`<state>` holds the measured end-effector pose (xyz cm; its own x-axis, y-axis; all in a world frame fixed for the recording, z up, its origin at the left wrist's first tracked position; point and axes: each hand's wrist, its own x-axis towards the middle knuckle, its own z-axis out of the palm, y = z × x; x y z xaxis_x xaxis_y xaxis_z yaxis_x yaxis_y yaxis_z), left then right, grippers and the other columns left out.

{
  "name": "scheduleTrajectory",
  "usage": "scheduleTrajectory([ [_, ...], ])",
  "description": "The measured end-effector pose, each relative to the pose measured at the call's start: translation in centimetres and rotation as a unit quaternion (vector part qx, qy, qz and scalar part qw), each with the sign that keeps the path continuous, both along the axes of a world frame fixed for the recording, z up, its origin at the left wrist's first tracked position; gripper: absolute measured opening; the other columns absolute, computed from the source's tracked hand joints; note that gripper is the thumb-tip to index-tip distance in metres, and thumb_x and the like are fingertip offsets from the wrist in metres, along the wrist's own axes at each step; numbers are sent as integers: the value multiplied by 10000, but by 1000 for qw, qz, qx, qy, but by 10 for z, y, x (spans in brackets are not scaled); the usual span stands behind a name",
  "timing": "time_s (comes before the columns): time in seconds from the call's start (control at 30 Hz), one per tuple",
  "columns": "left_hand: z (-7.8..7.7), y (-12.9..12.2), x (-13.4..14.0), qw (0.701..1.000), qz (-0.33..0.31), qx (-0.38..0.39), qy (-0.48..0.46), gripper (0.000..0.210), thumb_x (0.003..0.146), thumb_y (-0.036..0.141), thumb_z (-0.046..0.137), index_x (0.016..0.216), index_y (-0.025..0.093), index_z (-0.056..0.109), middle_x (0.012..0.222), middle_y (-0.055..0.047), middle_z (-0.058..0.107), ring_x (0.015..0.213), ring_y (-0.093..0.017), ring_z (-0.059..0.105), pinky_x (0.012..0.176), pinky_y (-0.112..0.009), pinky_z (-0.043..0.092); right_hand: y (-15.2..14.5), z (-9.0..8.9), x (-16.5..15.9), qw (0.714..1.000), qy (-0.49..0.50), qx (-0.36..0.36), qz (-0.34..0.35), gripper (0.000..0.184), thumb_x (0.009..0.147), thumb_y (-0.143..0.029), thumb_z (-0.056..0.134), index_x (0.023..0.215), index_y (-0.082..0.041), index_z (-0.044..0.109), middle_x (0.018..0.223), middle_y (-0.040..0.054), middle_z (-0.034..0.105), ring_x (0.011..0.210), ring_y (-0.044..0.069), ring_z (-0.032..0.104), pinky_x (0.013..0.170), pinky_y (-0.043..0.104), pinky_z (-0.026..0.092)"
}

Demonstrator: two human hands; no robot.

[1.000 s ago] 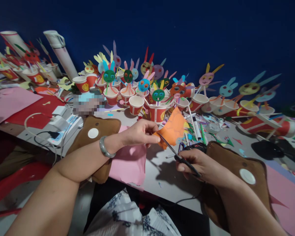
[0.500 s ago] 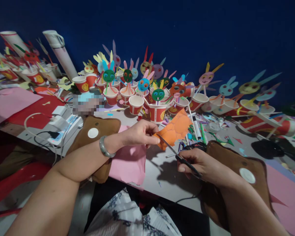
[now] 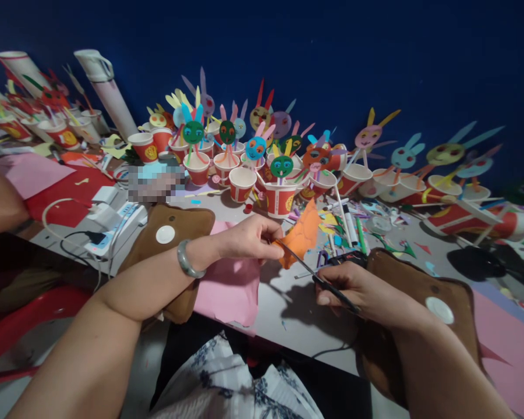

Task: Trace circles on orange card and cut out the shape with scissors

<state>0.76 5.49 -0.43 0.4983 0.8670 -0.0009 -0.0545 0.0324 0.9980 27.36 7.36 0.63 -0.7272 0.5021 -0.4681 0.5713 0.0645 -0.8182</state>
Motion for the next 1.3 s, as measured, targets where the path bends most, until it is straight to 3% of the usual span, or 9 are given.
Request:
scheduleTrajectory([
  [0.47, 8, -2, 0, 999, -19, -3, 34, 190, 673, 190, 673, 622, 170, 491, 535, 73, 527, 452, -71, 554, 452, -186, 431, -1, 8, 0, 999, -12, 24, 36, 575, 810, -695, 658, 594, -168, 584, 529, 7, 568, 513, 109, 476, 470, 226, 333],
  [0.8, -1, 1, 1, 999, -34, -1, 29, 153, 634, 201, 662, 621, 155, 516, 586, 47, 533, 498, -68, 527, 470, -194, 445, -2, 3, -3, 1000, 1, -13, 23, 554, 760, -682, 719, 619, -164, 584, 536, -9, 559, 522, 102, 458, 476, 223, 316],
  [1.3, -1, 2, -1, 997, -52, -1, 51, 131, 638, 206, 659, 643, 151, 540, 592, 55, 537, 499, -68, 533, 462, -187, 430, -2, 4, -2, 999, -15, 4, 29, 538, 780, -669, 700, 614, -169, 589, 529, 0, 568, 509, 109, 472, 464, 228, 329],
])
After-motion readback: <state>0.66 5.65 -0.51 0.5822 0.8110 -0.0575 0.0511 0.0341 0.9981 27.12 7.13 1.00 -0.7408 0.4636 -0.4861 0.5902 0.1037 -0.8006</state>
